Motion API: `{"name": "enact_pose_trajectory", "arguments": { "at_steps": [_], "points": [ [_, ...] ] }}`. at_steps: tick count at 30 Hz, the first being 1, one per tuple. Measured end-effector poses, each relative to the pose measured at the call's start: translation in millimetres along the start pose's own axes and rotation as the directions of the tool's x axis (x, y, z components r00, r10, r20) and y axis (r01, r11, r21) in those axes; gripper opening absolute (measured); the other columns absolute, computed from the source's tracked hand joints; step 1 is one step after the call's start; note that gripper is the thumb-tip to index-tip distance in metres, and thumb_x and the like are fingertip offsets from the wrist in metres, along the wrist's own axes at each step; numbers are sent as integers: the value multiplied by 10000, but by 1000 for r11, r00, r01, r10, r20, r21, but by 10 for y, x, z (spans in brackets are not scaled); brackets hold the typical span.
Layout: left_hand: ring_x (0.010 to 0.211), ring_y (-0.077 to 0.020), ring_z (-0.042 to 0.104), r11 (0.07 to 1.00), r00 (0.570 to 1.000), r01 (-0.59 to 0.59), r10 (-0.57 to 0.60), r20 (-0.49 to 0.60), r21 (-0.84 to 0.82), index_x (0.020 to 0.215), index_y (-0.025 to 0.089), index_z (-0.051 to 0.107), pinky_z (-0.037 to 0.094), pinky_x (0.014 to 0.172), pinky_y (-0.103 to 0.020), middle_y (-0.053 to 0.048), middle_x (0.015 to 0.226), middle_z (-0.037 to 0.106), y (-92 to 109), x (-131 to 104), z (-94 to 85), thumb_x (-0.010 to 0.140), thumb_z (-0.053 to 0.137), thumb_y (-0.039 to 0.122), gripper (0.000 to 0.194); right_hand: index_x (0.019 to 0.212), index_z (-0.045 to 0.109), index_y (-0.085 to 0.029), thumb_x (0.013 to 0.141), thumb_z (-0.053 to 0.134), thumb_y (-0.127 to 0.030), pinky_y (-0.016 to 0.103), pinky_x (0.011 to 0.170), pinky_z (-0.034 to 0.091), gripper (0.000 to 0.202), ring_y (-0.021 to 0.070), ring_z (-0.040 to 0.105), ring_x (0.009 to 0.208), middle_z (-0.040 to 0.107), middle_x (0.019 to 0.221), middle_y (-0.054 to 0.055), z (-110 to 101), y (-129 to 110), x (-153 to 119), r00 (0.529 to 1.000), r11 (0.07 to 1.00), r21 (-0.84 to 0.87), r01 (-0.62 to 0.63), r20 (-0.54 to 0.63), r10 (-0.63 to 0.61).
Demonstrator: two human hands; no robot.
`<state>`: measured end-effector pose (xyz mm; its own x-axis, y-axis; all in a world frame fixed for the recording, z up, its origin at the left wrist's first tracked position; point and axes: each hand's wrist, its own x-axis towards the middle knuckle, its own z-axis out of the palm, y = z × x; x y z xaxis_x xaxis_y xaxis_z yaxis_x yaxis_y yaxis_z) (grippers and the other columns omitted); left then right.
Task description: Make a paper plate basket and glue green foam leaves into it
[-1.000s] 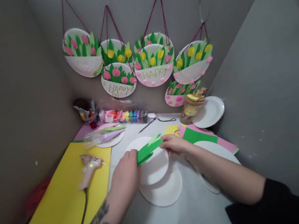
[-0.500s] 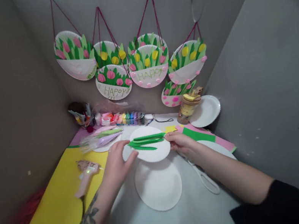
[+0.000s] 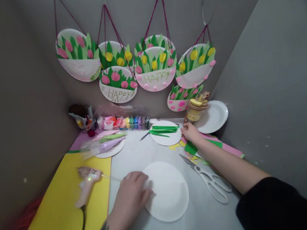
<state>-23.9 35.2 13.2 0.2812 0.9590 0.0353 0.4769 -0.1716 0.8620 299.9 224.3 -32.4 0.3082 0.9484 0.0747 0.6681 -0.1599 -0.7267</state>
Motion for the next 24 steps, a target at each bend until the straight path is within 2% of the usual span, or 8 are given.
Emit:
{"name": "enact_pose_trajectory", "arguments": {
  "at_steps": [3,5,7,11,13,15,19,24],
  "points": [
    [1276,-347,374,986,960,-109,72,270,124,1131,270,629,216,1067,-509,-123,1304,533,62,-69,-21,622,756,428,548,1013,595,-112,779,504,-221,357,842,467,273,222,598,890,626,975,133,-41,-121,-166,978,965,-177,192,-53,-204],
    [1362,-383,231,958,879,-200,83,469,204,1236,274,553,165,1076,-569,-135,1424,413,113,-119,10,563,788,476,740,990,615,-136,806,485,-223,353,856,452,242,215,584,909,624,1000,118,-24,-294,-369,907,888,-186,421,109,-407],
    [1385,-385,173,926,815,-269,72,575,265,1280,274,502,149,1073,-599,-136,1459,363,139,-152,94,607,770,453,746,961,633,-158,830,481,-222,363,896,422,211,217,560,966,636,1003,103,38,-526,-596,758,764,-130,632,311,-574],
    [1376,-359,219,873,856,-287,49,514,394,1283,259,474,181,1070,-590,-131,1441,388,80,-143,304,717,705,316,614,1009,645,-148,814,550,-207,374,919,395,225,233,546,1010,646,1037,115,298,-1046,-912,317,439,37,897,638,-701],
    [1360,-346,257,856,884,-285,61,464,430,1262,260,485,165,1067,-603,-122,1417,420,34,-126,358,754,666,286,540,1011,649,-152,819,557,-214,381,909,397,222,249,531,1047,634,1090,122,493,-1287,-950,224,352,53,935,682,-697],
    [1345,-337,283,850,902,-289,89,421,440,1250,266,486,132,1063,-622,-113,1392,449,12,-123,364,772,640,261,502,1029,643,-150,829,550,-219,384,888,404,231,260,520,1058,629,1106,127,717,-1500,-925,225,325,17,946,687,-691],
    [1279,-320,357,861,918,-293,132,373,416,1268,282,463,159,1059,-598,-95,1360,473,31,-146,315,752,642,216,551,1096,607,-133,850,527,-221,383,896,397,273,266,509,1057,613,1130,139,1170,-1807,-811,338,379,-75,923,629,-700],
    [1210,-294,422,871,910,-331,194,365,363,1259,275,486,224,1054,-531,-84,1279,536,-10,-118,291,755,655,213,535,1192,559,-169,863,498,-194,376,944,370,336,259,452,1133,571,1210,110,1529,-1934,-751,447,478,-103,872,566,-693]
  ]
}}
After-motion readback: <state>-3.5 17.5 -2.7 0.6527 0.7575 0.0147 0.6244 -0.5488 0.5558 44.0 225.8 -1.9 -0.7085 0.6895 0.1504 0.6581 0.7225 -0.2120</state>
